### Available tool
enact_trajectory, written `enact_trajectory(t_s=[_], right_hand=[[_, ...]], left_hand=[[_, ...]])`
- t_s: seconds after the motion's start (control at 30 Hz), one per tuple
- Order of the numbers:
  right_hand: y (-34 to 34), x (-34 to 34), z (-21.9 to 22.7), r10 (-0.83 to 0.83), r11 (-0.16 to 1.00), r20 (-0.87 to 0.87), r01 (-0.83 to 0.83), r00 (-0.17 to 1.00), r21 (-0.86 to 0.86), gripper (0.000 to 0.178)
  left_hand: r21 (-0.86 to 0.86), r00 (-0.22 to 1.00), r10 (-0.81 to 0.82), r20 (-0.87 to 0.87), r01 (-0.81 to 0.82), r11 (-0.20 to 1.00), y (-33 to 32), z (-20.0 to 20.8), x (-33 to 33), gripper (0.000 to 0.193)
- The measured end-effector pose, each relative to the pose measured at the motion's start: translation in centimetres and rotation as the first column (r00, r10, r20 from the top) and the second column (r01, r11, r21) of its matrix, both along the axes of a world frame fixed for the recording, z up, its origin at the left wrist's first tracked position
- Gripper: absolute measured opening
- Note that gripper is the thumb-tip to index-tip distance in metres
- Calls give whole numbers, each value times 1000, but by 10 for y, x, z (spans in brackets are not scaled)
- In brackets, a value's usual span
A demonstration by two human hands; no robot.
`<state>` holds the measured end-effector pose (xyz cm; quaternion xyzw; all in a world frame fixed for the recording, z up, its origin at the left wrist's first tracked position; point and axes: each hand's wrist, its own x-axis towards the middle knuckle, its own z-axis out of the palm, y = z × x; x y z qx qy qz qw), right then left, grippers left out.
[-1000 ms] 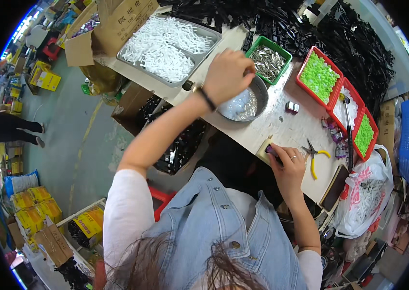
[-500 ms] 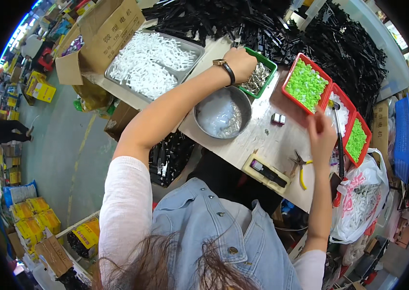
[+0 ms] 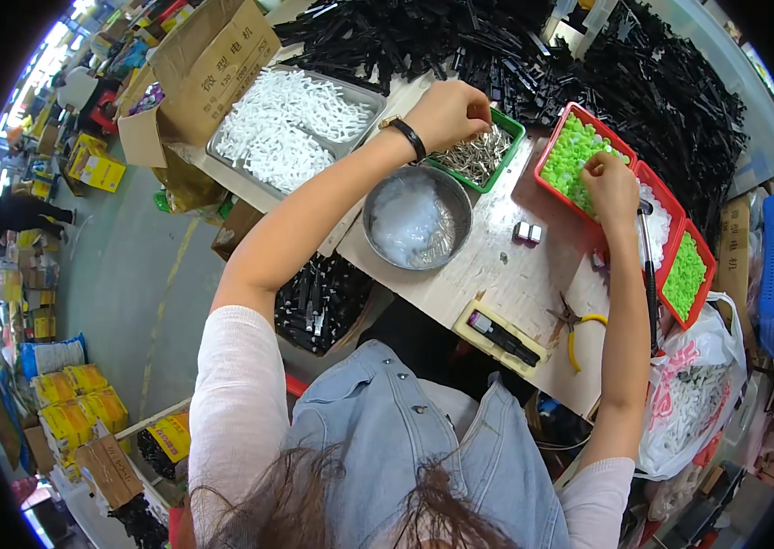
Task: Assembling small electrical or toy components at a factory workbench.
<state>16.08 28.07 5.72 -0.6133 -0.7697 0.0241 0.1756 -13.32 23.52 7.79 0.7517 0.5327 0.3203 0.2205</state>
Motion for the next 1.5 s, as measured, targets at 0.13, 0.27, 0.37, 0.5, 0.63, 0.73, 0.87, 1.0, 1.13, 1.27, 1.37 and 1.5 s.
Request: enact_trajectory(t_s=[0.13, 0.27, 0.37, 0.5, 0.63, 0.73, 0.87, 1.0, 1.13, 1.27, 1.37, 1.5], right_hand=[[7, 11, 6, -51, 989, -338, 1, 940, -147, 14], [16, 27, -6, -39, 965, -863, -206, 503, -164, 15], [-9, 15, 6, -86, 950, -971, -275, 224, -148, 21], [-53, 4, 14, -187, 898, -980, -392, 67, -198, 22], [-140, -1, 22, -115, 915, -962, -350, 248, -200, 23], [-204, -14, 27, -180, 865, -934, -403, 310, -300, 22], [-247, -15, 18, -95, 882, -918, -394, 384, -256, 23], [-263, -9, 1, -56, 932, -972, -338, 229, -133, 21], [-271, -4, 2, -222, 923, -962, -286, 157, -259, 20], [-274, 6, 2, -211, 922, -969, -302, 125, -240, 20], [-274, 11, -2, -196, 925, -973, -306, 125, -226, 20], [-277, 18, -4, -205, 924, -971, -303, 120, -233, 19]], left_hand=[[-138, 975, 28, 220, 3, 990, 3, -10, -8, 13], [-81, 990, 17, 137, -6, 997, 4, -10, -13, 13], [-66, 998, 22, 55, -19, 998, 3, -17, -20, 15], [58, 994, 106, 41, -108, 992, -10, -22, -20, 19], [-41, 906, -39, 422, 63, 997, -89, 13, 24, 14], [-233, 764, -60, 642, 270, 934, -177, 18, 49, 11], [-357, 437, 165, 884, 405, 842, -223, -11, 86, 9], [-506, 326, 397, 858, 401, 764, -234, -17, 111, 9], [-509, 320, 404, 857, 403, 761, -236, -19, 122, 9], [-526, 367, 392, 844, 417, 742, -236, -15, 131, 10], [-544, 398, 393, 829, 416, 728, -234, -15, 134, 10], [-575, 396, 424, 814, 446, 686, -232, -16, 141, 10]])
